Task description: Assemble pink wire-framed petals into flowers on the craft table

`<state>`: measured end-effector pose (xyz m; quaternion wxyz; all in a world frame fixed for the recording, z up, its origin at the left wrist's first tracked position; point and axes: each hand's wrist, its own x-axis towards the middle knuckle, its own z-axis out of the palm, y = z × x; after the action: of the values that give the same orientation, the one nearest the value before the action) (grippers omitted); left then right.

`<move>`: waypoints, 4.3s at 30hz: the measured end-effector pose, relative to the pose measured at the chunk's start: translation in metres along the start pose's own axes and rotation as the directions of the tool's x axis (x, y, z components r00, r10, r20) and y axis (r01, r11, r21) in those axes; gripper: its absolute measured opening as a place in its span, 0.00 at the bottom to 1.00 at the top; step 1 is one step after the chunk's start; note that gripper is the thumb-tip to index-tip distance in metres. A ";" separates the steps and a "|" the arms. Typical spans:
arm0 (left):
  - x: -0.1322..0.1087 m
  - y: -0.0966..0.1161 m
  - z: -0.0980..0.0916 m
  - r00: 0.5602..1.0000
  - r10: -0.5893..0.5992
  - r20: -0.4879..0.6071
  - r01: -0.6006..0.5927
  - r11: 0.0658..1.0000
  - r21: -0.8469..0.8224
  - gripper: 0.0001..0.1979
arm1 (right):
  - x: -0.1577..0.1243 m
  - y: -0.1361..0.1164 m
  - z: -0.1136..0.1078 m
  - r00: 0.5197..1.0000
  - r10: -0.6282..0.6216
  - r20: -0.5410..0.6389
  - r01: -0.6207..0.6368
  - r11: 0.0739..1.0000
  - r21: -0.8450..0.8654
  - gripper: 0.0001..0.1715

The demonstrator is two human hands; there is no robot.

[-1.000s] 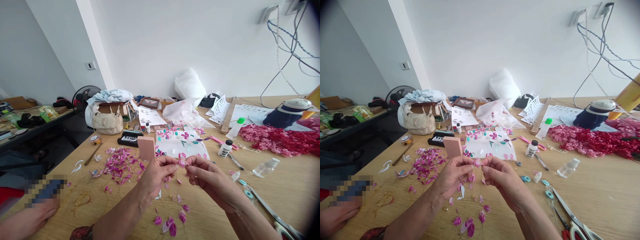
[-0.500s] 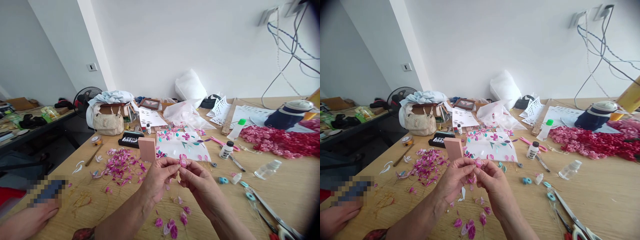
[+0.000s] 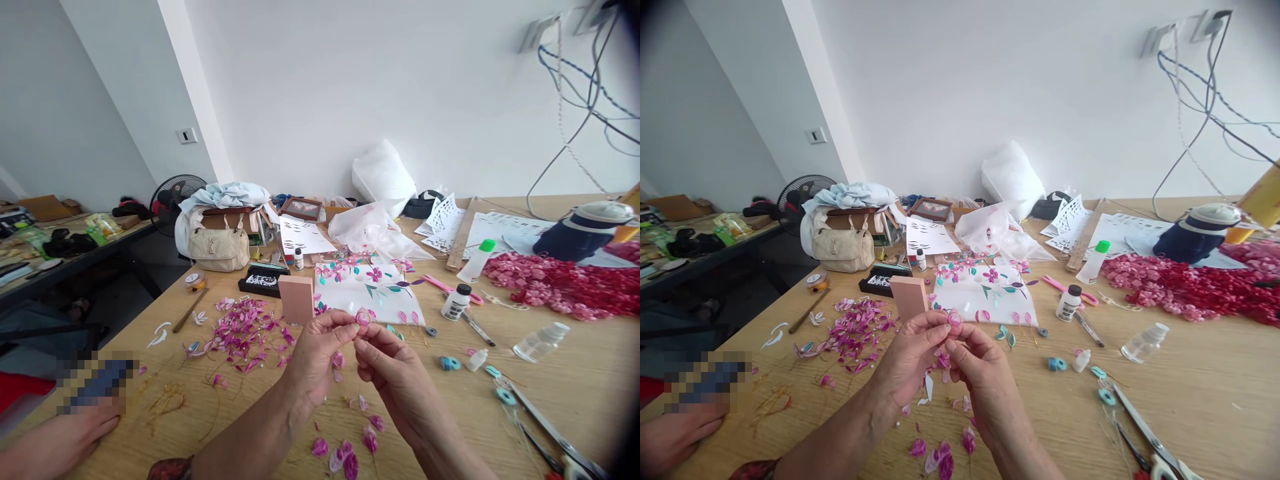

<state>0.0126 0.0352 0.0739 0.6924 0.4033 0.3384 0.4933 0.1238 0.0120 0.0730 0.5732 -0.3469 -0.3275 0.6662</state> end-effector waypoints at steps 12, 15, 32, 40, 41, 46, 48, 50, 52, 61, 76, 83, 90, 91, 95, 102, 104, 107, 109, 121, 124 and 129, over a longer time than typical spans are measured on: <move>-0.002 0.003 0.007 0.999 -0.025 0.019 0.028 0.986 -0.167 0.05 | 0.003 0.007 0.009 0.997 0.032 0.064 -0.040 0.990 0.138 0.07; -0.003 0.002 0.008 0.999 -0.030 0.026 0.035 0.981 -0.190 0.05 | 0.003 0.007 0.009 0.998 0.028 0.053 -0.035 0.991 0.132 0.07; -0.001 -0.002 0.006 0.992 -0.031 0.125 0.061 0.967 -0.246 0.05 | 0.003 0.003 0.006 1.000 -0.005 0.017 0.004 0.998 0.065 0.09; 0.000 0.009 0.002 0.996 0.019 0.092 -0.011 0.996 -0.090 0.13 | 0.001 -0.007 -0.010 0.999 0.010 0.040 -0.003 0.984 -0.178 0.11; 0.000 0.012 0.000 0.996 0.028 0.089 -0.023 0.998 -0.059 0.14 | 0.000 -0.008 -0.012 0.999 0.013 0.036 -0.005 0.974 -0.227 0.12; 0.002 0.018 -0.007 0.982 -0.125 0.139 0.105 0.984 0.146 0.16 | -0.006 -0.010 -0.022 0.999 0.050 0.006 -0.043 0.902 -0.431 0.12; 0.003 0.018 -0.009 0.974 -0.157 0.162 0.117 0.966 0.232 0.15 | -0.007 -0.010 -0.024 0.998 0.060 -0.015 -0.060 0.875 -0.480 0.10; 0.003 0.017 -0.009 0.970 -0.165 0.178 0.105 0.946 0.305 0.14 | -0.008 -0.009 -0.025 0.998 0.064 -0.024 -0.067 0.851 -0.521 0.09; 0.004 0.017 -0.010 0.968 -0.168 0.185 0.094 0.930 0.355 0.13 | -0.008 -0.009 -0.026 0.998 0.060 -0.022 -0.062 0.833 -0.551 0.09; 0.006 0.023 -0.008 0.975 -0.159 0.153 0.089 0.919 0.383 0.10 | -0.005 -0.013 -0.028 0.999 0.030 0.039 0.001 0.792 -0.611 0.06; 0.005 0.015 -0.008 0.979 -0.143 0.148 0.102 0.962 0.253 0.11 | 0.001 -0.014 -0.028 1.000 -0.001 0.031 0.017 0.845 -0.535 0.13; 0.009 0.012 -0.009 0.972 -0.182 0.148 0.160 0.976 0.146 0.12 | 0.006 -0.022 -0.025 0.999 -0.008 0.051 0.038 0.789 -0.613 0.13; 0.010 0.017 -0.006 0.970 -0.153 0.189 0.143 0.987 0.067 0.14 | 0.013 -0.029 -0.027 0.998 -0.022 0.061 0.056 0.765 -0.642 0.13; 0.009 0.017 -0.005 0.969 -0.148 0.195 0.139 0.988 0.062 0.14 | 0.013 -0.030 -0.028 0.998 -0.029 0.061 0.062 0.765 -0.641 0.13; 0.007 0.017 -0.003 0.977 -0.107 0.186 0.102 0.994 0.036 0.12 | 0.015 -0.031 -0.031 0.997 -0.044 0.067 0.077 0.773 -0.630 0.12; 0.009 0.018 -0.002 0.989 -0.077 0.126 0.056 0.985 0.163 0.12 | 0.012 -0.036 -0.030 0.994 -0.082 0.075 0.111 0.714 -0.691 0.12; 0.009 0.019 -0.001 0.989 -0.086 0.119 0.064 0.981 0.181 0.12 | 0.011 -0.035 -0.030 0.992 -0.101 0.072 0.122 0.686 -0.718 0.12; 0.009 0.019 -0.001 0.989 -0.103 0.108 0.080 0.978 0.193 0.11 | 0.012 -0.033 -0.032 0.990 -0.120 0.074 0.134 0.644 -0.753 0.13; 0.009 0.019 -0.001 0.989 -0.109 0.104 0.086 0.975 0.204 0.10 | 0.012 -0.031 -0.034 0.990 -0.125 0.070 0.133 0.613 -0.779 0.13; 0.010 0.016 -0.003 0.981 -0.149 0.125 0.130 0.980 0.150 0.10 | 0.012 -0.032 -0.035 0.991 -0.092 0.102 0.137 0.624 -0.769 0.14; 0.011 0.016 -0.004 0.975 -0.156 0.156 0.141 0.985 0.101 0.09 | 0.013 -0.032 -0.034 0.992 -0.075 0.101 0.125 0.627 -0.769 0.14; 0.014 0.019 -0.007 0.956 -0.173 0.235 0.158 0.984 0.079 0.06 | 0.012 -0.034 -0.033 0.993 -0.046 0.105 0.110 0.642 -0.759 0.15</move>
<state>0.0024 0.0535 0.0870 0.7551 0.4508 0.2987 0.3707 0.1687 0.0292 0.0821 0.3892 -0.5158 -0.6137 0.4536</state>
